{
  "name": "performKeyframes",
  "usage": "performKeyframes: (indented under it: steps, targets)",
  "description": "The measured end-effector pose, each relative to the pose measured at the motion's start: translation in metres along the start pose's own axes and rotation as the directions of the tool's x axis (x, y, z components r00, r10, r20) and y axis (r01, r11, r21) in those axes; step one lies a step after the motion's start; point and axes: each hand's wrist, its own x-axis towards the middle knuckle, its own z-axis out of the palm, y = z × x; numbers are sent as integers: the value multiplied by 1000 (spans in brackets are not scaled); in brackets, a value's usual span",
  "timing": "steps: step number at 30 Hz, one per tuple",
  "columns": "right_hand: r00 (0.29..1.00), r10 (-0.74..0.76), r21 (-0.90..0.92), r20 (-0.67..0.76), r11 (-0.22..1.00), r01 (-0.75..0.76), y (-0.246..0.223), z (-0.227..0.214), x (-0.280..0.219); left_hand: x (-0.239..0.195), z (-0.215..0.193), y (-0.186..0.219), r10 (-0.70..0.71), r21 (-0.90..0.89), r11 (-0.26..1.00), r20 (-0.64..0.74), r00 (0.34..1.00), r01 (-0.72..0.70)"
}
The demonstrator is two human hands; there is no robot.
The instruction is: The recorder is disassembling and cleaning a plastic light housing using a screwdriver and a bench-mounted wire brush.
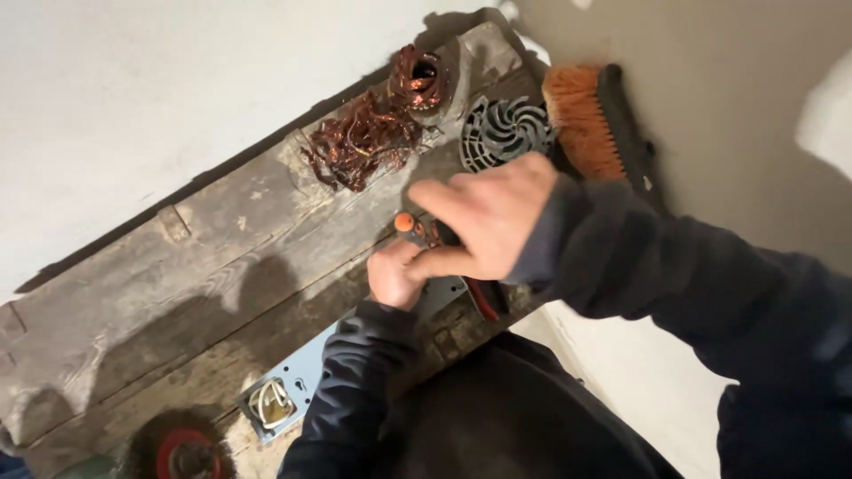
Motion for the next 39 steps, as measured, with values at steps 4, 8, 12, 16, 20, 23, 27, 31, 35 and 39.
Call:
performKeyframes:
  steps: [4, 8, 12, 16, 20, 23, 27, 31, 35, 39]
  targets:
    - [753, 294, -176, 589, 956, -236, -13, 10, 26, 0, -6, 10, 69, 122, 990, 52, 996, -75]
    - [740, 241, -158, 628, 971, -182, -8, 30, 18, 9, -15, 31, 43, -16, 999, 33, 999, -42]
    - [724, 133, -111, 677, 991, -78, -11, 14, 15, 2, -11, 18, 81, -38, 996, 43, 996, -79]
    - [788, -126, 123, 603, 990, 64, 0, 17, 2, -4, -2, 0, 72, -107, 992, 79, 994, -63]
    - [860, -247, 322, 447, 941, 103, 5, 27, -7, -1, -8, 21, 17, -117, 993, 34, 999, -13]
    - [551, 202, -92, 809, 971, -221, -15, 13, 22, 4, -14, 34, 50, -140, 989, -25, 998, -53]
    - [478, 284, -194, 831, 954, -231, -20, 19, 10, 3, -13, 35, -51, -139, 989, -30, 998, 46]
    - [645, 69, 9, 761, 993, -117, -20, 14, 4, 0, -18, 35, 1, -197, 980, 45, 999, 8]
    - [678, -37, 76, 734, 997, -28, -20, 10, 3, -1, -14, 25, 102, -224, 971, 53, 993, -88]
    - [707, -31, 147, 707, 984, -105, -22, 8, 9, 4, -13, 33, 55, -140, 989, 41, 998, -49]
